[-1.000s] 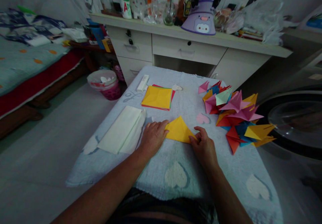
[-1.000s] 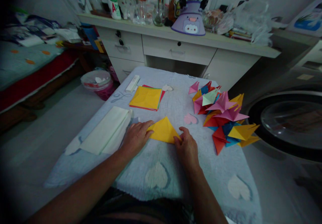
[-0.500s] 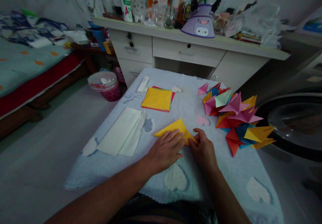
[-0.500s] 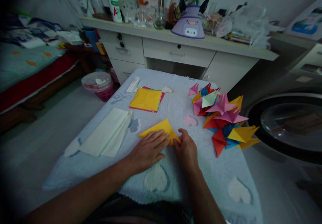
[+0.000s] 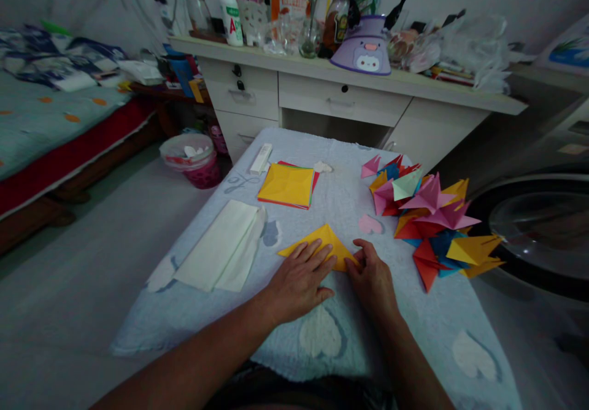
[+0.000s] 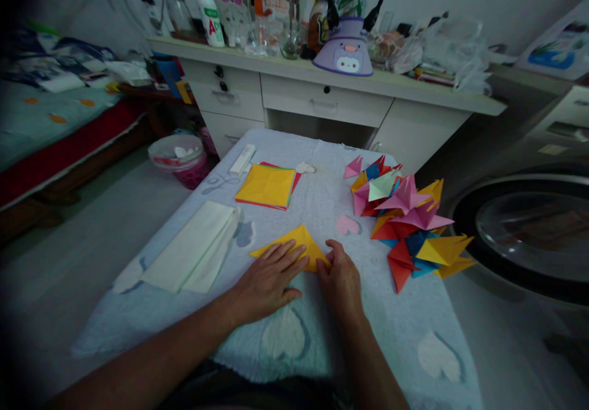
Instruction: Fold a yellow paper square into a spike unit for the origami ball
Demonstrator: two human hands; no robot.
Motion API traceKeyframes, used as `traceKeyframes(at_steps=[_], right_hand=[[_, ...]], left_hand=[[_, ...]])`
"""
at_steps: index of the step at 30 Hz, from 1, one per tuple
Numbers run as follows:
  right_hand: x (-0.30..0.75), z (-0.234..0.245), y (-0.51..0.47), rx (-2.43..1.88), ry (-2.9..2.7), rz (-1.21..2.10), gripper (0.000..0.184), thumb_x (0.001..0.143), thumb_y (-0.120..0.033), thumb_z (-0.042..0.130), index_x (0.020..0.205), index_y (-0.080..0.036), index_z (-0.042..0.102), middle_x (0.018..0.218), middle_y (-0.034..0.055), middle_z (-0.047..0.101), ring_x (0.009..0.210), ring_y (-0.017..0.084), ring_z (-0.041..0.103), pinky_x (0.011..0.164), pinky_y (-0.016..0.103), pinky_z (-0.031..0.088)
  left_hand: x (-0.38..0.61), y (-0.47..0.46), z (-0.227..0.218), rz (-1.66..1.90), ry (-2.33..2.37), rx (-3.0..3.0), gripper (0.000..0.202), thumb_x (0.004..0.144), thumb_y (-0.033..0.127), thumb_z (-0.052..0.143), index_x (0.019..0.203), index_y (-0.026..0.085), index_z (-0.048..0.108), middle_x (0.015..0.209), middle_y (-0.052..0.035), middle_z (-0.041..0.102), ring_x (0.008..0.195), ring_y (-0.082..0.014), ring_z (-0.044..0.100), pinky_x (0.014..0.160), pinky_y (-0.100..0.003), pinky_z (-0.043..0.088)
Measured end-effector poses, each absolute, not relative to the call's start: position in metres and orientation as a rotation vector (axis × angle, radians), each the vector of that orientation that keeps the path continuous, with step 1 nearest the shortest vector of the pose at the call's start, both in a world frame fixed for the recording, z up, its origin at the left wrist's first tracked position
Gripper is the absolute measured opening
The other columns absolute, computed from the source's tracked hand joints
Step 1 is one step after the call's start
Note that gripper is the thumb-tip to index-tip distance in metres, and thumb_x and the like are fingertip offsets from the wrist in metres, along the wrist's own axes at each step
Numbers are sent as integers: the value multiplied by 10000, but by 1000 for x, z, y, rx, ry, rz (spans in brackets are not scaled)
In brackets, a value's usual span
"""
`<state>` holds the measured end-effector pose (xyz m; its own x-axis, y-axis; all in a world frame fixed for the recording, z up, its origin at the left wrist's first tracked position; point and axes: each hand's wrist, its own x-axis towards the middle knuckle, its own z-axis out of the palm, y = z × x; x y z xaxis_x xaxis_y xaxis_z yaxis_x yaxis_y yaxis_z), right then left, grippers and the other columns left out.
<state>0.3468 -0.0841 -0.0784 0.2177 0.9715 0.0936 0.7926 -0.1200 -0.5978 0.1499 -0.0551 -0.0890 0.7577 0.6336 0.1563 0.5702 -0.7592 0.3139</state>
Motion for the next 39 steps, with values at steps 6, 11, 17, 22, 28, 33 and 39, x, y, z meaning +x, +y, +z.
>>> traceKeyframes(at_steps=[6, 11, 17, 22, 28, 33, 39], right_hand=[[353, -73, -87, -1983, -1609, 458, 388, 841, -314, 484, 1191, -149, 513, 679, -13, 600, 605, 171, 588, 594, 279, 425], [366, -73, -88, -1925, -1645, 521, 371, 834, -319, 500, 1166, -156, 522, 665, -10, 609, 635, 181, 593, 625, 291, 434], [370, -73, -88, -1936, -1654, 554, 365, 802, -295, 518, 1142, -163, 530, 664, -8, 602, 640, 188, 566, 631, 301, 422], [378, -66, -91, -2052, -1696, 500, 373, 787, -263, 531, 1143, -153, 546, 658, 0, 599, 678, 209, 558, 670, 325, 412], [372, -69, -95, -1991, -1733, 189, 355, 832, -278, 511, 1150, -136, 581, 970, 114, 656, 895, 261, 563, 825, 403, 437], [357, -96, -90, -1925, -1859, -21, 463, 851, -307, 527, 1277, -125, 524, 1261, 181, 554, 1167, 315, 489, 978, 478, 387], [353, -108, -91, -2053, -1910, -74, 523, 878, -298, 507, 1370, -129, 457, 1326, 169, 526, 1231, 310, 456, 1030, 477, 346]], left_hand=[[150, -54, -91, 352, 937, 2700, 637, 881, 557, 544, 1423, 258, 395, 1534, -59, 376, 1432, -291, 282, 1162, -493, 220], [149, -53, -90, 359, 919, 2699, 626, 863, 568, 565, 1414, 314, 412, 1533, -63, 372, 1427, -306, 284, 1148, -521, 229], [148, -54, -87, 328, 899, 2703, 615, 861, 589, 552, 1411, 354, 409, 1558, -67, 317, 1443, -328, 241, 1136, -555, 225], [148, -55, -85, 303, 896, 2700, 624, 850, 593, 566, 1411, 371, 409, 1558, -69, 313, 1446, -342, 227, 1140, -549, 218], [149, -55, -84, 309, 875, 2709, 631, 839, 595, 580, 1407, 372, 420, 1568, -74, 291, 1450, -357, 205, 1139, -565, 206], [149, -55, -84, 300, 877, 2712, 618, 850, 590, 568, 1409, 377, 414, 1564, -79, 297, 1447, -353, 220, 1147, -558, 192], [149, -55, -87, 275, 885, 2702, 682, 853, 617, 546, 1459, 409, 312, 1587, -59, 252, 1462, -340, 188, 1155, -544, 173]])
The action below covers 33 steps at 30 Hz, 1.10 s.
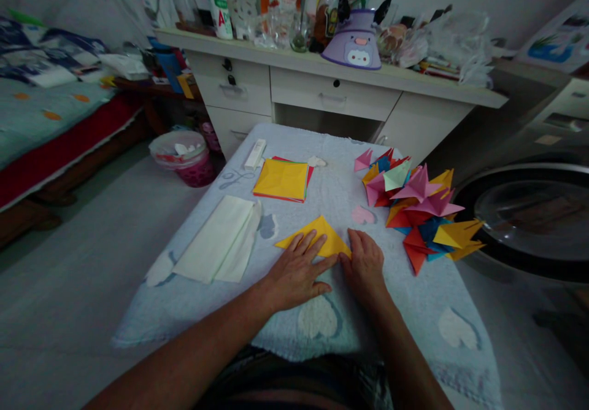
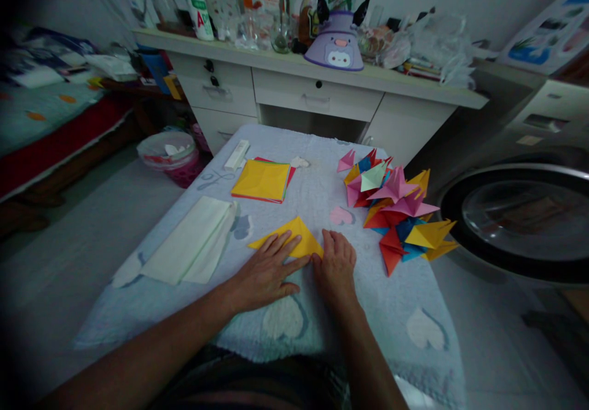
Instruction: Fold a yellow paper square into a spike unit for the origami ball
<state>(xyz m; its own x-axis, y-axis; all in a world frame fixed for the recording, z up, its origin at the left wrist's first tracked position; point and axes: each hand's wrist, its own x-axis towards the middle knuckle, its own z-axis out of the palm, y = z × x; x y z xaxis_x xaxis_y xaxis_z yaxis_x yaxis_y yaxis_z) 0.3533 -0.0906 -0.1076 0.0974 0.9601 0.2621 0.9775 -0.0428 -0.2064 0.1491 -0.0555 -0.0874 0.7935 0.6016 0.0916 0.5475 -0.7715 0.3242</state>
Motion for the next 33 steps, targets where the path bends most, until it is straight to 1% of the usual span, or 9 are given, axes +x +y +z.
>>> traceKeyframes(at_steps=[2, 6, 10, 13, 16, 20, 24, 27, 33], right_hand=[[350, -103, -93, -2088, -1901, -91, 515, 889, -290, 496, 1380, -142, 452, 1330, 155, 525, 1227, 301, 456, 1029, 468, 344], [343, -95, -95, -2115, -1891, -103, 495, 915, -283, 467, 1393, -155, 448, 1335, 140, 522, 1220, 284, 453, 1041, 448, 331], [342, -92, -94, -2150, -1900, -85, 498, 917, -280, 463, 1404, -178, 443, 1337, 131, 525, 1214, 283, 460, 1033, 449, 337], [344, -93, -94, -2168, -1897, -72, 507, 913, -279, 464, 1410, -185, 438, 1342, 131, 523, 1219, 284, 460, 1031, 456, 340], [344, -93, -94, -2171, -1891, -56, 507, 916, -288, 454, 1412, -183, 436, 1345, 132, 520, 1224, 288, 457, 1042, 466, 332], [344, -92, -94, -2172, -1889, -32, 513, 918, -297, 447, 1417, -183, 429, 1356, 129, 512, 1231, 292, 452, 1046, 464, 327], [343, -91, -93, -2200, -1882, -8, 518, 917, -292, 446, 1418, -164, 426, 1361, 138, 511, 1240, 295, 448, 1049, 461, 325], [343, -91, -93, -2204, -1880, -15, 519, 923, -305, 435, 1414, -139, 422, 1371, 153, 505, 1245, 295, 446, 1052, 462, 323], [344, -92, -94, -2209, -1886, -67, 514, 920, -312, 433, 1397, -121, 430, 1360, 169, 513, 1241, 304, 449, 1043, 466, 332]], left_hand=[[148, -55, -88, 259, 878, 2700, 683, 862, 630, 520, 1465, 397, 301, 1596, -54, 233, 1467, -309, 190, 1165, -519, 159], [142, -53, -87, 223, 854, 2702, 683, 887, 638, 465, 1472, 328, 299, 1591, -67, 254, 1472, -239, 200, 1184, -455, 133], [133, -50, -86, 196, 828, 2706, 700, 898, 632, 447, 1487, 293, 276, 1599, -54, 231, 1476, -215, 192, 1188, -401, 133], [126, -49, -84, 173, 840, 2722, 721, 890, 629, 467, 1492, 287, 265, 1603, -56, 214, 1481, -208, 174, 1191, -385, 120], [119, -48, -80, 98, 872, 2738, 730, 885, 617, 491, 1493, 283, 264, 1609, -64, 186, 1483, -211, 165, 1192, -386, 119], [105, -51, -74, 23, 922, 2739, 727, 896, 603, 481, 1500, 270, 249, 1607, -76, 185, 1481, -221, 171, 1183, -387, 156], [90, -56, -71, -34, 976, 2753, 791, 898, 644, 427, 1514, 194, 221, 1602, -110, 182, 1482, -230, 164, 1186, -383, 153], [83, -62, -70, -71, 1048, 2772, 854, 876, 669, 440, 1517, 153, 210, 1599, -123, 180, 1479, -245, 175, 1189, -394, 151], [76, -72, -67, -78, 1240, 2803, 912, 823, 727, 459, 1456, 79, 356, 1563, -187, 259, 1457, -308, 233, 1197, -484, 109]])
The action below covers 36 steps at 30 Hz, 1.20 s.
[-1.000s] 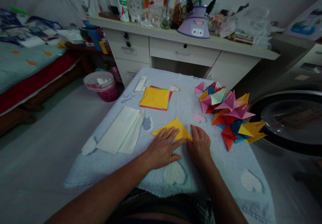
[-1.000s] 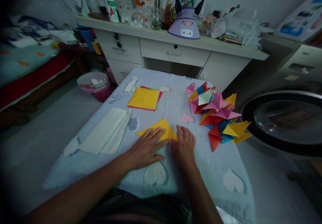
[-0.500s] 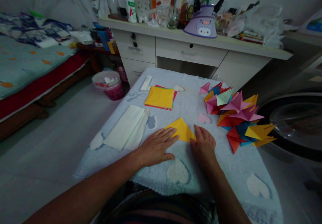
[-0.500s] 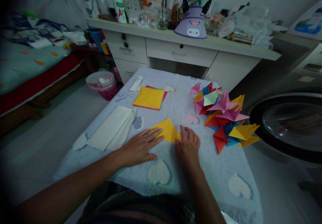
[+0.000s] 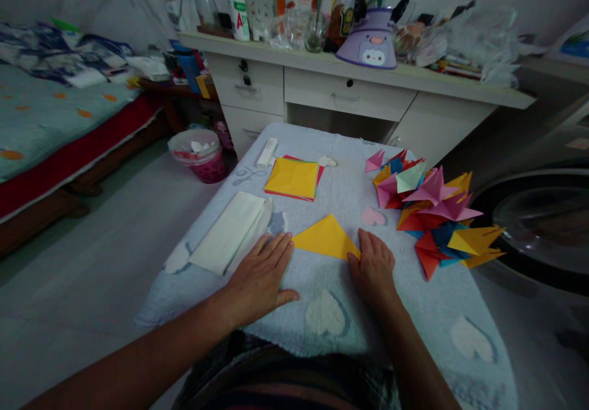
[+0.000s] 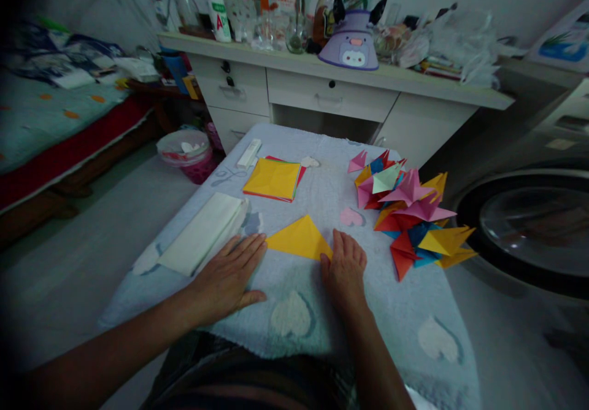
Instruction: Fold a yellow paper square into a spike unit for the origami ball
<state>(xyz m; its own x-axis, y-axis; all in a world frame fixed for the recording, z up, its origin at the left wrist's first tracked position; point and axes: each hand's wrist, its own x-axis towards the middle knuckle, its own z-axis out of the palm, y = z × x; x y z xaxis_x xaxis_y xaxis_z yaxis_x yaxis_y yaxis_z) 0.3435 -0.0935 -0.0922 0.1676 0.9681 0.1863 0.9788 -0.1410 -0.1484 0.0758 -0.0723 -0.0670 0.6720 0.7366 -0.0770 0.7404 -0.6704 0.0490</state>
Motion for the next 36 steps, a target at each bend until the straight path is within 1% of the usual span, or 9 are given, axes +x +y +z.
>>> traceKeyframes(at_steps=[4, 9, 12, 14, 15, 18, 23, 28, 36], right_hand=[[344, -93, -93, -2200, -1889, -93, 516, 919, -314, 442, 1393, -110, 432, 1353, 175, 518, 1232, 308, 456, 1043, 467, 333], [344, -93, -93, -2204, -1892, -96, 514, 920, -305, 445, 1392, -101, 433, 1360, 179, 514, 1236, 309, 455, 1049, 465, 333], [343, -92, -94, -2199, -1889, -94, 518, 920, -305, 443, 1395, -99, 427, 1362, 183, 512, 1241, 309, 453, 1048, 468, 335], [343, -92, -94, -2195, -1886, -89, 522, 923, -309, 436, 1401, -101, 417, 1365, 183, 511, 1245, 307, 451, 1050, 469, 332], [343, -92, -93, -2197, -1884, -81, 526, 922, -310, 435, 1404, -100, 412, 1366, 183, 511, 1247, 306, 449, 1050, 469, 331], [344, -91, -93, -2210, -1876, -55, 539, 917, -307, 438, 1410, -90, 399, 1374, 183, 507, 1255, 303, 444, 1055, 463, 324], [340, -84, -92, -2262, -1869, -59, 570, 898, -314, 466, 1416, -91, 390, 1384, 180, 499, 1259, 315, 428, 1054, 472, 312], [314, -80, -84, -2259, -1874, -88, 604, 865, -324, 514, 1417, -109, 398, 1433, 170, 457, 1319, 338, 356, 1100, 524, 210], [300, -84, -82, -2234, -1858, -52, 655, 883, -358, 472, 1471, -119, 310, 1423, 172, 455, 1319, 336, 351, 1095, 534, 204]], left_hand=[[70, -74, -62, -41, 1345, 2813, 897, 815, 747, 443, 1398, 65, 450, 1519, -201, 355, 1440, -312, 279, 1198, -503, 108], [75, -77, -47, 97, 1567, 2797, 744, 832, 650, 535, 1281, 57, 571, 1452, -215, 456, 1425, -333, 301, 1191, -527, 132], [91, -79, -42, 287, 1599, 2790, 517, 892, 491, 548, 1258, 128, 590, 1443, -155, 490, 1401, -326, 346, 1184, -531, 157], [105, -79, -46, 368, 1408, 2837, 435, 939, 374, 502, 1311, 152, 540, 1428, -113, 516, 1366, -268, 407, 1178, -463, 222], [112, -78, -50, 366, 1266, 2862, 438, 944, 352, 499, 1336, 157, 513, 1435, -99, 511, 1362, -248, 412, 1170, -429, 250], [127, -74, -66, 320, 1039, 2839, 499, 922, 402, 539, 1365, 184, 472, 1455, -66, 491, 1364, -241, 405, 1154, -394, 285], [132, -70, -86, 289, 1054, 2778, 533, 932, 469, 500, 1386, 197, 440, 1473, -71, 467, 1381, -247, 379, 1145, -411, 277], [132, -72, -89, 277, 1068, 2782, 535, 943, 489, 462, 1394, 203, 430, 1473, -75, 466, 1386, -252, 370, 1145, -414, 259], [131, -71, -90, 296, 1073, 2763, 543, 937, 482, 474, 1387, 182, 431, 1472, -92, 465, 1388, -246, 378, 1158, -405, 256]])
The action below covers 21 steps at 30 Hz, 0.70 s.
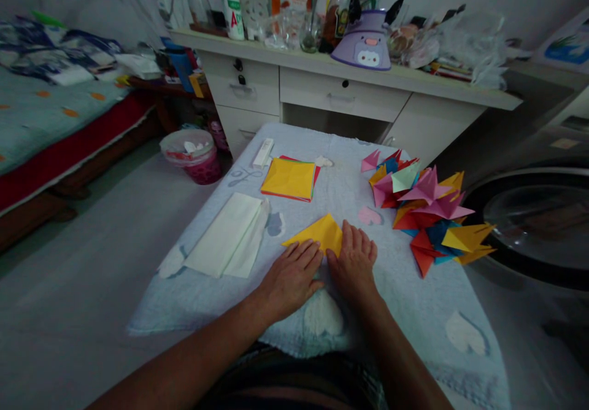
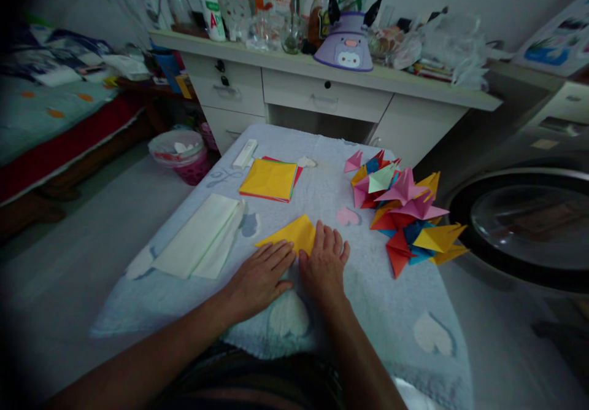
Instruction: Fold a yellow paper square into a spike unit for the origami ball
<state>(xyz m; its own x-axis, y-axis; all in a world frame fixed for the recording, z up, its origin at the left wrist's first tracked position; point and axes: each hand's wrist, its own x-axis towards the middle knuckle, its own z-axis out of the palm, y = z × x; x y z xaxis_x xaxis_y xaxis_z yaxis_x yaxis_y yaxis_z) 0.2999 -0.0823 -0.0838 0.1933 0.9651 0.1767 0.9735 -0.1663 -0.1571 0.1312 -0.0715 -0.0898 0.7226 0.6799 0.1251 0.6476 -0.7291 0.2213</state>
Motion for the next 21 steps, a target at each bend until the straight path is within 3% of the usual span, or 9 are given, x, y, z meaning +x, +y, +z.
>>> traceKeyframes(at_steps=[9, 21], right_hand=[[343, -80, -97, -2311, -1803, 8, 721, 871, -355, 474, 1522, -193, 207, 1415, 159, 438, 1285, 335, 381, 1058, 549, 271], [371, -84, -109, -2419, -1721, 21, 713, 874, -322, 470, 1524, -180, 213, 1405, 165, 452, 1278, 340, 412, 1055, 524, 299]], left_hand=[[115, -76, -82, 279, 1192, 2771, 538, 915, 442, 519, 1355, 134, 482, 1460, -140, 475, 1362, -262, 426, 1132, -406, 335], [93, -86, -73, 168, 1500, 2742, 503, 892, 425, 549, 1297, 127, 536, 1404, -167, 528, 1297, -319, 483, 1020, -476, 428]])
